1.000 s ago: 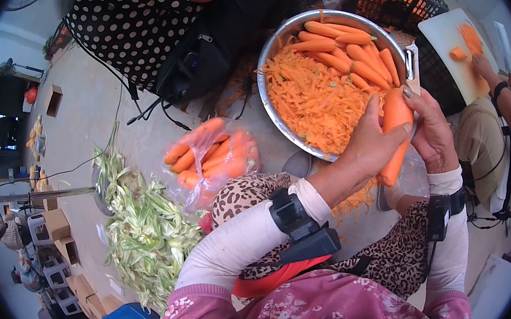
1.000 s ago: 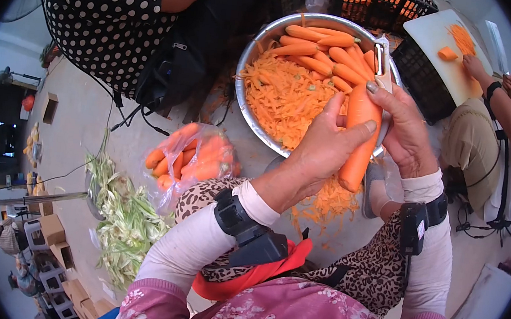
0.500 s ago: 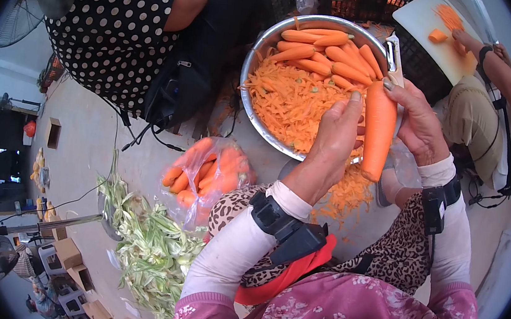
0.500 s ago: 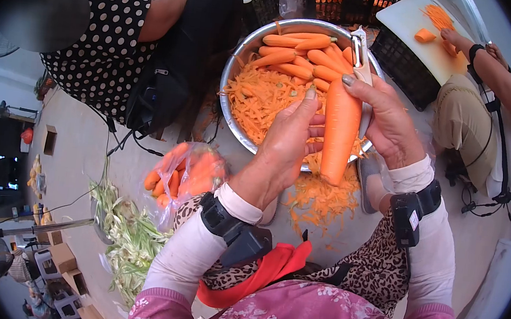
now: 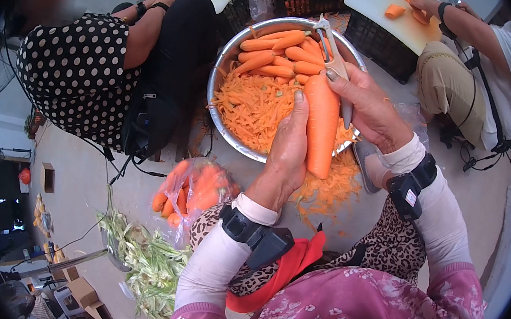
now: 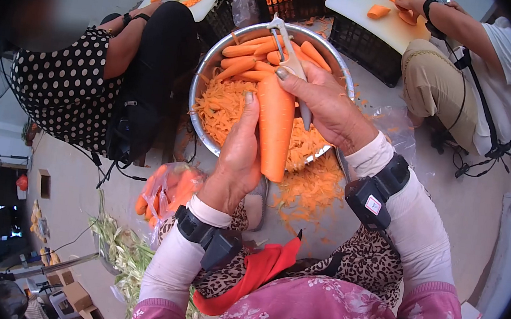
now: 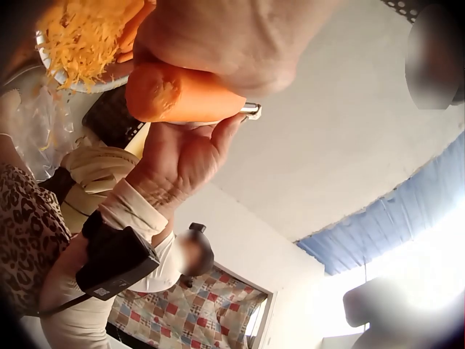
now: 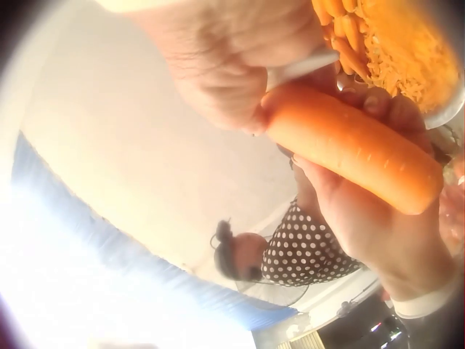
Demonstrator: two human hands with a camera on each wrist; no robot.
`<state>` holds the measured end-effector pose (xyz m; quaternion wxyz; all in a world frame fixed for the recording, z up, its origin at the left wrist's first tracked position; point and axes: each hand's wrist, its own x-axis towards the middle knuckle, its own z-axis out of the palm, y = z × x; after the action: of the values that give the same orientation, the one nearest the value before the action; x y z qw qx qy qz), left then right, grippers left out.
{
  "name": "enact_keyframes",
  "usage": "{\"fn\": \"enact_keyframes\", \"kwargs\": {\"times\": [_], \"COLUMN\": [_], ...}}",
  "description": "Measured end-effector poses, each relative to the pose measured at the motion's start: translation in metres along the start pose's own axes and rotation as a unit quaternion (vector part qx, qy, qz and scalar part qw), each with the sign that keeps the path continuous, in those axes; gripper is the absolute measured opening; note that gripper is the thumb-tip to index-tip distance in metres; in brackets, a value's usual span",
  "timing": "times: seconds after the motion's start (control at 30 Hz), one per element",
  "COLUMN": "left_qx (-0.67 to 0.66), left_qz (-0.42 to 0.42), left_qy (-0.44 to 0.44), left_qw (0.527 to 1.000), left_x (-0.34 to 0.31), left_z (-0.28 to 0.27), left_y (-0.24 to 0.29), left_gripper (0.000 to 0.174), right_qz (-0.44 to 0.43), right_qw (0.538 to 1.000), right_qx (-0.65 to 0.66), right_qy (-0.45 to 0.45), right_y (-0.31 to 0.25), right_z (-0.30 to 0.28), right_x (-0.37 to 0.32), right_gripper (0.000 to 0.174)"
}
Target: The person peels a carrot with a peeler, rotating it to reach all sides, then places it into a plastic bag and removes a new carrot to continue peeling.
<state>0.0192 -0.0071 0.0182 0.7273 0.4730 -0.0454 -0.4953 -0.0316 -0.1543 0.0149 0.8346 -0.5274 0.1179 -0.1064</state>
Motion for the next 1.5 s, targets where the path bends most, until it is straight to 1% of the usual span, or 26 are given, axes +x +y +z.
{"fn": "enact_keyframes", "kwargs": {"times": [0.07,0.1,0.23,0.3,0.33,0.4,0.43,0.5,0.53,0.6,0.63,0.67,0.73,0.77,0.83,0.87,0.93,0.97,1.03,1.07,1.13,1.27,1.33,1.47,1.5], "left_qx": [-0.023,-0.021,-0.029,-0.037,-0.049,-0.051,-0.057,-0.063,-0.075,-0.079,-0.085,-0.086,-0.076,-0.075,-0.069,-0.067,-0.069,-0.069,-0.085,-0.086,-0.078,-0.083,-0.096,-0.119,-0.121], "left_qz": [0.015,0.011,0.01,0.006,0.002,0.004,0.004,0.014,0.023,0.026,0.03,0.029,0.026,0.027,0.008,0.007,0.012,0.011,0.012,0.012,0.034,0.046,0.047,0.042,0.041], "left_qy": [0.019,0.018,0.009,-0.002,-0.012,-0.013,-0.012,-0.004,0.003,0.011,0.02,0.019,0.016,0.014,0.013,0.012,0.012,0.012,0.01,0.01,0.051,0.065,0.029,-0.023,-0.023], "left_qw": [0.999,1.0,0.999,0.999,0.999,0.999,0.998,0.998,0.997,0.996,0.996,0.996,0.997,0.997,0.998,0.998,0.998,0.998,0.996,0.996,0.995,0.993,0.994,0.992,0.991], "left_x": [0.002,0.003,0.001,-0.001,-0.002,-0.004,-0.005,-0.003,-0.002,0.003,0.006,0.007,0.009,0.008,0.006,0.006,0.007,0.008,0.009,0.009,0.009,0.009,0.009,0.008,0.008], "left_z": [-0.002,-0.004,-0.003,-0.001,0.001,0.005,0.006,0.003,0.001,-0.004,-0.006,-0.007,-0.009,-0.008,-0.009,-0.01,-0.012,-0.014,-0.017,-0.017,-0.015,-0.022,-0.026,-0.029,-0.03], "left_y": [0.0,-0.001,0.0,0.001,0.002,0.004,0.005,0.008,0.008,0.007,0.006,0.005,0.004,0.004,0.003,0.003,0.003,0.003,0.004,0.005,0.008,0.011,0.013,0.016,0.017], "left_gripper": [0.055,0.055,0.056,0.056,0.056,0.056,0.056,0.057,0.058,0.059,0.06,0.06,0.061,0.061,0.061,0.061,0.061,0.061,0.06,0.06,0.059,0.058,0.056,0.058,0.058], "right_qz": [-0.014,-0.004,-0.003,-0.001,-0.003,-0.003,-0.006,-0.06,-0.061,-0.067,-0.041,-0.041,-0.086,-0.089,-0.105,-0.105,-0.125,-0.124,-0.114,-0.114,-0.137,-0.132,-0.185,-0.174,-0.168], "right_qw": [1.0,1.0,0.999,0.999,0.999,0.98,0.98,0.955,0.956,0.953,0.954,0.953,0.942,0.941,0.918,0.918,0.901,0.901,0.921,0.921,0.928,0.937,0.914,0.905,0.899], "right_qx": [-0.025,-0.03,-0.038,-0.052,-0.049,-0.189,-0.186,-0.287,-0.286,-0.295,-0.298,-0.299,-0.323,-0.324,-0.38,-0.379,-0.412,-0.411,-0.368,-0.369,-0.341,-0.321,-0.359,-0.386,-0.401], "right_qy": [0.007,0.006,0.002,0.007,0.007,0.068,0.067,0.029,0.03,-0.005,0.003,0.005,0.033,0.034,0.051,0.052,0.054,0.054,0.061,0.06,0.062,0.05,0.045,0.047,0.046], "right_y": [0.0,0.0,-0.007,-0.012,-0.016,-0.024,-0.026,-0.028,-0.025,-0.017,-0.016,-0.016,-0.02,-0.02,-0.017,-0.017,-0.014,-0.014,-0.016,-0.017,-0.018,-0.013,-0.006,-0.007,-0.008], "right_z": [-0.001,-0.003,-0.006,-0.005,-0.004,-0.002,-0.002,-0.006,-0.008,-0.012,-0.013,-0.013,-0.009,-0.01,-0.013,-0.012,-0.01,-0.008,-0.003,-0.001,0.003,0.005,0.004,0.006,0.006], "right_x": [-0.001,-0.002,-0.008,-0.012,-0.015,-0.02,-0.023,-0.028,-0.029,-0.03,-0.031,-0.033,-0.034,-0.033,-0.031,-0.031,-0.031,-0.03,-0.03,-0.03,-0.029,-0.026,-0.021,-0.025,-0.027], "right_gripper": [0.04,0.035,0.033,0.028,0.028,0.024,0.024,0.02,0.02,0.022,0.02,0.02,0.02,0.02,0.018,0.018,0.019,0.019,0.013,0.013,0.013,0.014,0.015,0.016,0.016]}}
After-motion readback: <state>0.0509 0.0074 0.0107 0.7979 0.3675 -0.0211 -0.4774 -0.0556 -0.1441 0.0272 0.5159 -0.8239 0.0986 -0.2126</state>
